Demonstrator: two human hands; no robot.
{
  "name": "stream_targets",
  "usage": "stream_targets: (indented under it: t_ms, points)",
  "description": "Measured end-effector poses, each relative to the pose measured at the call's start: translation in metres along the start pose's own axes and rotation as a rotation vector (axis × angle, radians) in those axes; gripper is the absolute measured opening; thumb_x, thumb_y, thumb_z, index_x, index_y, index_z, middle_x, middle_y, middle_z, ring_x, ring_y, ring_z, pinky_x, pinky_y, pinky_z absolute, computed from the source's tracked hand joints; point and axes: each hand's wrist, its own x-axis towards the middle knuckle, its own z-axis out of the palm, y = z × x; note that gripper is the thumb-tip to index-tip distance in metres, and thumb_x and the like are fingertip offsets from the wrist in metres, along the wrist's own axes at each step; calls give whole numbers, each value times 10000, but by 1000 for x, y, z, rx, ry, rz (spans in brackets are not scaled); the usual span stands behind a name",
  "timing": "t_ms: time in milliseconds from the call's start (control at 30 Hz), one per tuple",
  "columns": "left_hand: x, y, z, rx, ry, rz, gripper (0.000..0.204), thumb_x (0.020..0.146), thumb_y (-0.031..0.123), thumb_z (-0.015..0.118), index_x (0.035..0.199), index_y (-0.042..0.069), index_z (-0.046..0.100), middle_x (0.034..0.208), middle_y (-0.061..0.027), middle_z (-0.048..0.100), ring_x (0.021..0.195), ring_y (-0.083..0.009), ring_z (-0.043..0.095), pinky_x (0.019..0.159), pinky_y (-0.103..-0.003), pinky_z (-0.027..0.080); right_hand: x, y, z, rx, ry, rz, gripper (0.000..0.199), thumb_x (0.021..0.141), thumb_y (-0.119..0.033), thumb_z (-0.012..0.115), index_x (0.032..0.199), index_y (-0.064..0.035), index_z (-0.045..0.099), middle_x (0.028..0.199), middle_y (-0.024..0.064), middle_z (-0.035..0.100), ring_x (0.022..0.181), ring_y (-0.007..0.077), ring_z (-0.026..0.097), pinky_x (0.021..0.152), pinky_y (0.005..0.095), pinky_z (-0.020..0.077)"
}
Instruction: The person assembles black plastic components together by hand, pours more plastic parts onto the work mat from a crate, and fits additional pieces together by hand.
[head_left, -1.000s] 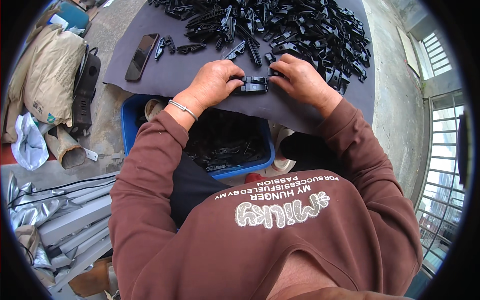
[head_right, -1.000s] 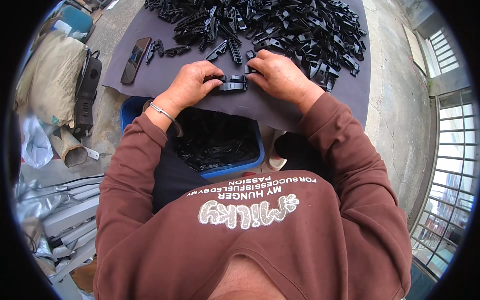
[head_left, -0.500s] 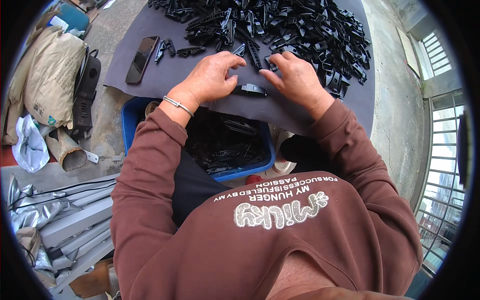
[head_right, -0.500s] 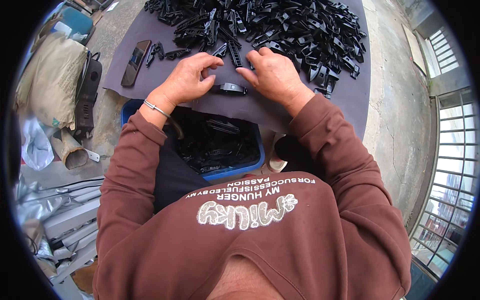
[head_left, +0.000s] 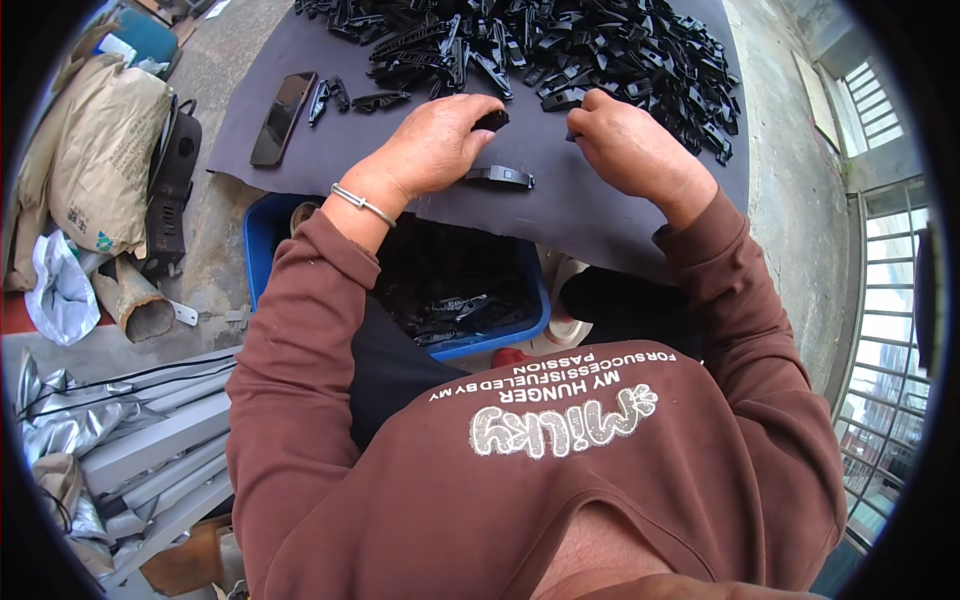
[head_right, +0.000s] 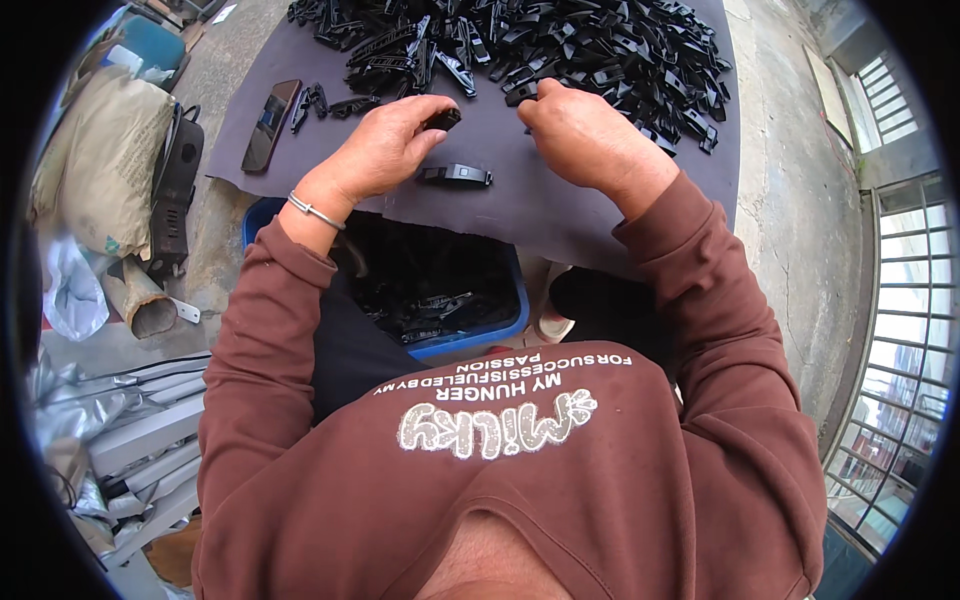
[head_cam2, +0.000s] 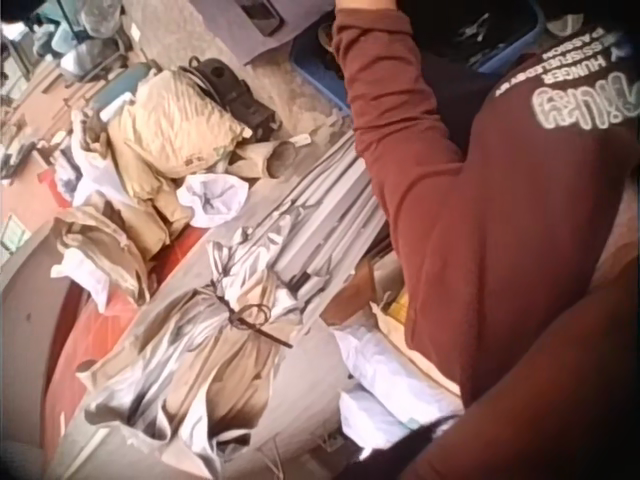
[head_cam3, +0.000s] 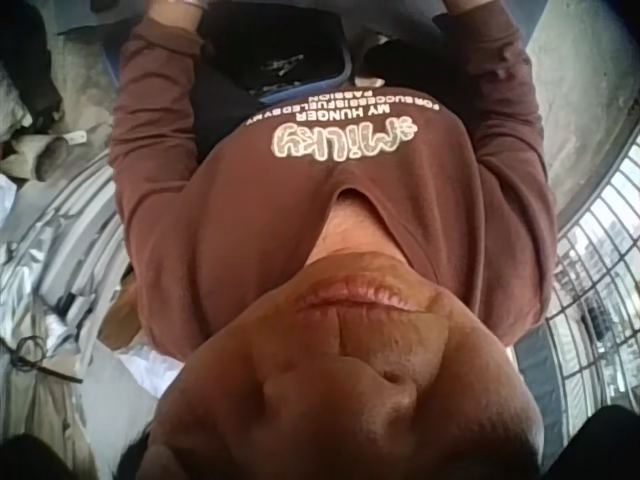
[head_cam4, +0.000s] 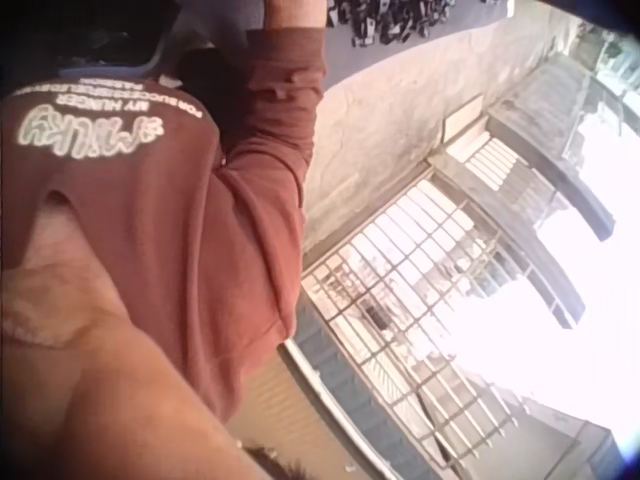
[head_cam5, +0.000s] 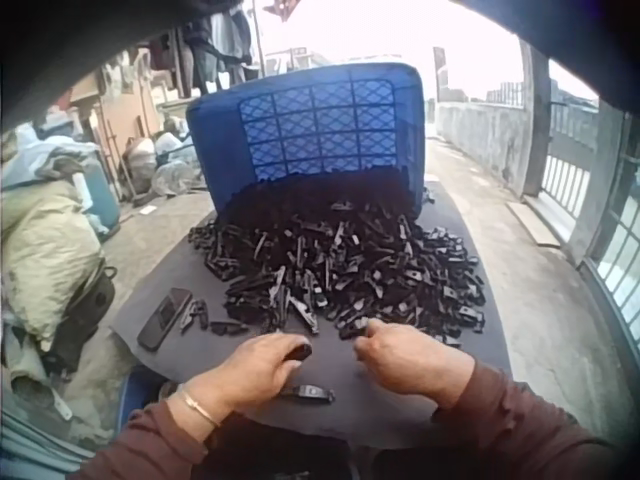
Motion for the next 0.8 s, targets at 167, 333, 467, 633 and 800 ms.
stream_targets:
  t_ms: [167,333,467,633,800]
  points:
    - [-6,-11,10,-94,-92,-1,283,865,109,657,1144,78,632,1038,-130,632,939,-320,613,803,-371,516,8,-9,26,26,-68,-161,116,846,-83,616,944,-23,629,929,157,577,848,346,616,761,403,523]
    - [-21,0,-2,107,71,-55,310,862,191,679,1149,79,640,1043,-149,642,933,-326,626,786,-377,518,2,-5,47,226,128,-40,199,847,-124,656,1011,-15,633,960,154,588,871,343,621,759,383,521]
    - [-12,23,11,69,-139,-304,343,847,243,694,1148,87,643,996,-150,646,901,-319,635,768,-381,517,1,0,50,253,143,-39,251,841,-140,684,1048,-9,630,956,145,592,854,336,625,740,376,520]
    - [-12,21,2,110,-165,-398,335,840,248,696,1131,90,650,935,-150,641,876,-317,640,759,-383,515,9,-2,48,376,219,-115,265,827,-133,703,1047,-4,632,924,142,589,813,327,622,706,377,516]
    - [-25,1,11,151,-49,-250,257,826,187,701,1049,63,673,895,-136,630,853,-313,634,750,-380,512,23,-5,48,355,114,-248,237,812,-110,709,1014,-2,647,896,143,587,801,323,618,686,374,512]
